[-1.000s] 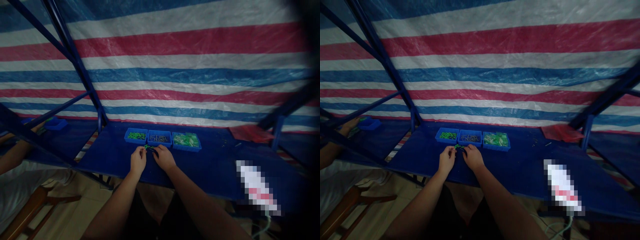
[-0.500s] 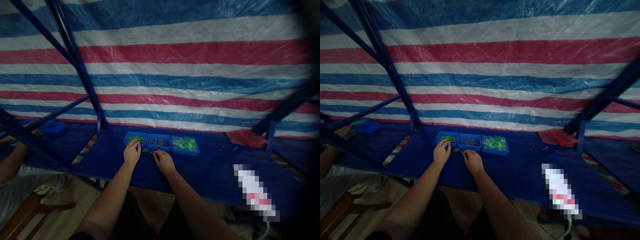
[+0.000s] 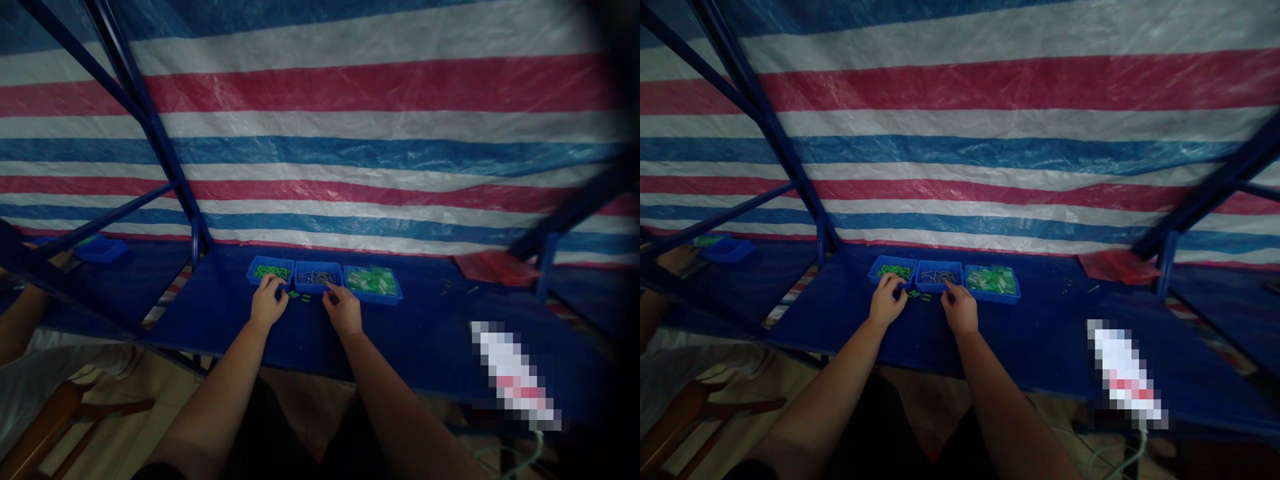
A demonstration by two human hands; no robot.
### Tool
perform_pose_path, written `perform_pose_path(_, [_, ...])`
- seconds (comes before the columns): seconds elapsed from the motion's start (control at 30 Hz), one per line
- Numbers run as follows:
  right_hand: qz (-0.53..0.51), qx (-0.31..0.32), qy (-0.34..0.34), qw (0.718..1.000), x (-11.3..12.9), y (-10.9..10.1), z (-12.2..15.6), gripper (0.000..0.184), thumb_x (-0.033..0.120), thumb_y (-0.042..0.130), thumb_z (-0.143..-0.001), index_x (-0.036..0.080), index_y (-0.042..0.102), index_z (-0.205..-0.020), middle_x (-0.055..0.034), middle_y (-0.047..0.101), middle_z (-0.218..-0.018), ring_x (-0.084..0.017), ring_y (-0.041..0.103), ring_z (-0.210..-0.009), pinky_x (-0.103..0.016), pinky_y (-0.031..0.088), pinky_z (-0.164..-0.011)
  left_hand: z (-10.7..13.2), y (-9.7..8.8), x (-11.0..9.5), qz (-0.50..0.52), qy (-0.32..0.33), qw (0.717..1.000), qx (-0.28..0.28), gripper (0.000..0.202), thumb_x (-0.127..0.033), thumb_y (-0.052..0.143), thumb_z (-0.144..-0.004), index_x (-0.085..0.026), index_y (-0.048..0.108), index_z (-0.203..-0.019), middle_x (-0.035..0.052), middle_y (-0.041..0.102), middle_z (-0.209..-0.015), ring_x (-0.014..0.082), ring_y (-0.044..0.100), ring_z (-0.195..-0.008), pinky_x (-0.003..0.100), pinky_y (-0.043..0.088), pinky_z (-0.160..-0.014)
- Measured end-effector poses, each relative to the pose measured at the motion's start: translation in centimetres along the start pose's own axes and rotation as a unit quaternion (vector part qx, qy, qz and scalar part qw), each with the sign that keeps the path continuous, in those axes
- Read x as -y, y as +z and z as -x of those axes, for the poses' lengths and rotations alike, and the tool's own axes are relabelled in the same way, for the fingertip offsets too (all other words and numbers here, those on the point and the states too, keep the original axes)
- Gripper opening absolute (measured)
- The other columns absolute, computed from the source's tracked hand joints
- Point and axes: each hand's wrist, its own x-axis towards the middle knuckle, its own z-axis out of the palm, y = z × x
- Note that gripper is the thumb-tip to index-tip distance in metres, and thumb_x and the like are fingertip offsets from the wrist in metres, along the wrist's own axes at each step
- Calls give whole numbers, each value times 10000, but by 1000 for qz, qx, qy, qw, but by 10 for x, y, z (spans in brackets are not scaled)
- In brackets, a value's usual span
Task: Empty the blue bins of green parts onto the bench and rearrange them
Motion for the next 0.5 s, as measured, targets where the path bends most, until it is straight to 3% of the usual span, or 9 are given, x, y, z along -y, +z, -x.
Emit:
perform_pose_path(0.1, [27,15,0,1000,1,0,3,345,281,527,-899,178,699,-1179,-47,692,-792,-189,640,-717,-321,529,-738,2,-1,-4,-22,33,999,22,184,-181,671,-790,-245,684,-963,44,564,-1122,190,623,-1004,331,481,-939])
perform_pose_path(0.2, [48,37,-11,998,6,-1,6,283,266,542,-892,196,710,-1108,-28,670,-768,-182,631,-726,-303,512,-735,3,-2,-7,-76,34,996,38,201,-231,743,-737,-253,707,-933,50,563,-1102,248,573,-1118,428,387,-1025])
perform_pose_path(0.27, [58,90,-56,993,11,-2,7,240,255,551,-898,212,721,-1061,-37,679,-809,-184,636,-785,-297,506,-771,5,-2,-7,-108,12,993,47,215,-236,745,-735,-257,723,-948,54,573,-1078,253,573,-1088,460,352,-1025])
perform_pose_path(0.37, [79,207,-132,966,20,-4,7,281,264,559,-921,244,719,-1152,-56,706,-942,-190,644,-888,-304,496,-854,8,0,-8,-133,-18,989,62,152,-234,713,-773,-263,746,-918,44,604,-1000,239,594,-990,475,330,-1004])
perform_pose_path(0.5, [100,270,-137,948,26,-5,4,309,293,543,-951,272,700,-1217,-59,713,-1044,-186,658,-939,-311,490,-893,9,1,-7,-127,-23,988,83,105,-243,665,-834,-267,751,-889,31,649,-916,227,617,-940,441,356,-965])
